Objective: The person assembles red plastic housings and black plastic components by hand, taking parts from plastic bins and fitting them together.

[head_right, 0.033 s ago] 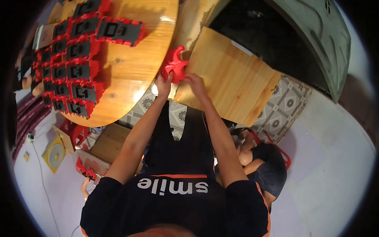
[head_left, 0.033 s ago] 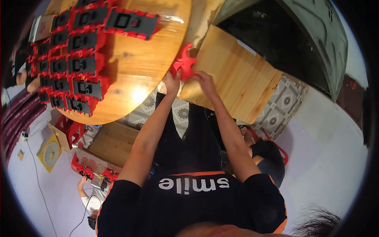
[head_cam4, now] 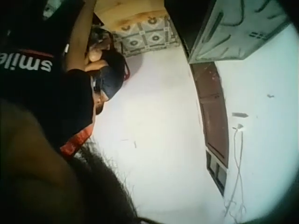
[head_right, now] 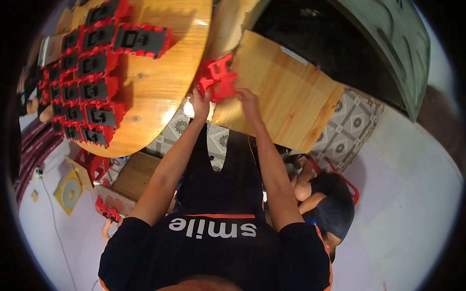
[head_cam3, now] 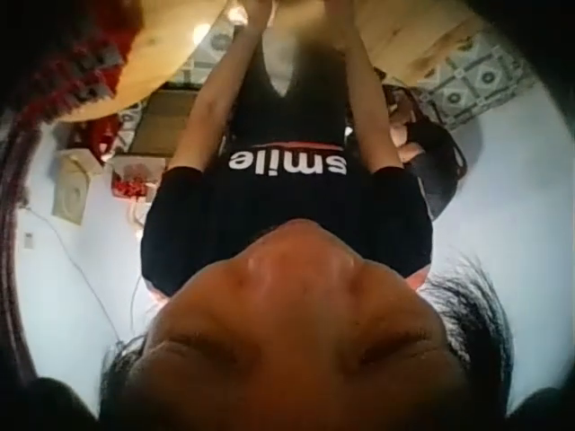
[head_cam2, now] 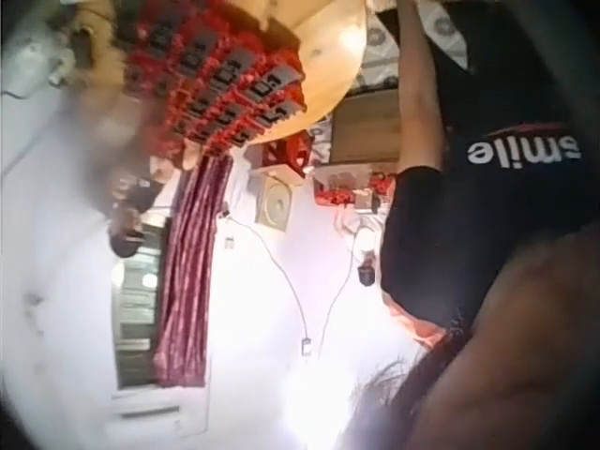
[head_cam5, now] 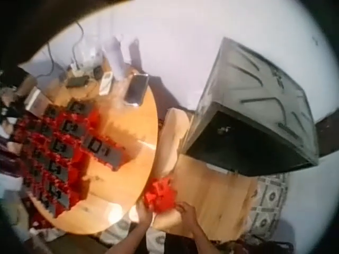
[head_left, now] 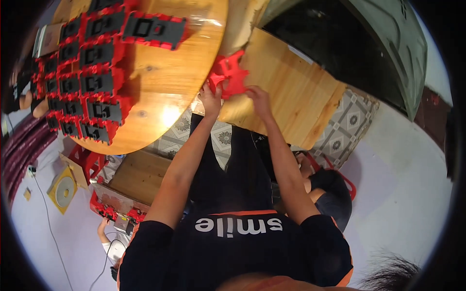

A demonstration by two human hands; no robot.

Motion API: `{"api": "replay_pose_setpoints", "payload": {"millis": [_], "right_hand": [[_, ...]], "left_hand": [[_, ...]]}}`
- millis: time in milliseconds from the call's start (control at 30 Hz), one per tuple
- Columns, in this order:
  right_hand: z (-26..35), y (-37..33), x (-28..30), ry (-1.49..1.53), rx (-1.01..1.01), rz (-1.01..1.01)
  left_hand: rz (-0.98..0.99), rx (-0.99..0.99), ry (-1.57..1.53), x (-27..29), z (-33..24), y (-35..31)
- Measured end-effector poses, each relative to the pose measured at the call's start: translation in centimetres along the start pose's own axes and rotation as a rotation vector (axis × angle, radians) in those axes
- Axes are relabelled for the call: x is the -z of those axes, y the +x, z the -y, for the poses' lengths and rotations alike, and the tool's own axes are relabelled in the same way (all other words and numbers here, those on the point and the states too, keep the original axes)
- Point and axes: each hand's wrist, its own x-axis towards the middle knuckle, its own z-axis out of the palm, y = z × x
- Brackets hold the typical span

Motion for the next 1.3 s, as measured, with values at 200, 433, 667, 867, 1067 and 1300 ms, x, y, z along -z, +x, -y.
{"api": "replay_pose_setpoints", "payload": {"millis": [200,433,667,867,1067,1300], "right_hand": [[0.5,-6.3,14.8,-0.289,0.093,-0.302],[10.8,-9.1,15.0,-0.690,0.460,0.141],[5.8,14.8,23.2,-0.652,0.344,-0.637],[5.4,23.6,25.3,-1.320,0.436,-0.403],[-2.2,16.0,23.5,-1.062,0.020,-0.548],[-7.0,1.7,19.9,-1.346,0.491,-0.434]], "left_hand": [[0.273,0.087,0.162,-3.4,-8.0,-2.8],[0.482,0.356,-0.931,-0.7,-23.8,-4.7],[0.667,0.718,-1.201,1.1,-18.6,-6.1],[0.620,0.783,-1.143,3.5,-18.5,-8.8],[0.635,0.818,-1.149,4.1,-18.2,-9.9],[0.617,0.809,-1.081,4.9,-17.3,-10.7]]}}
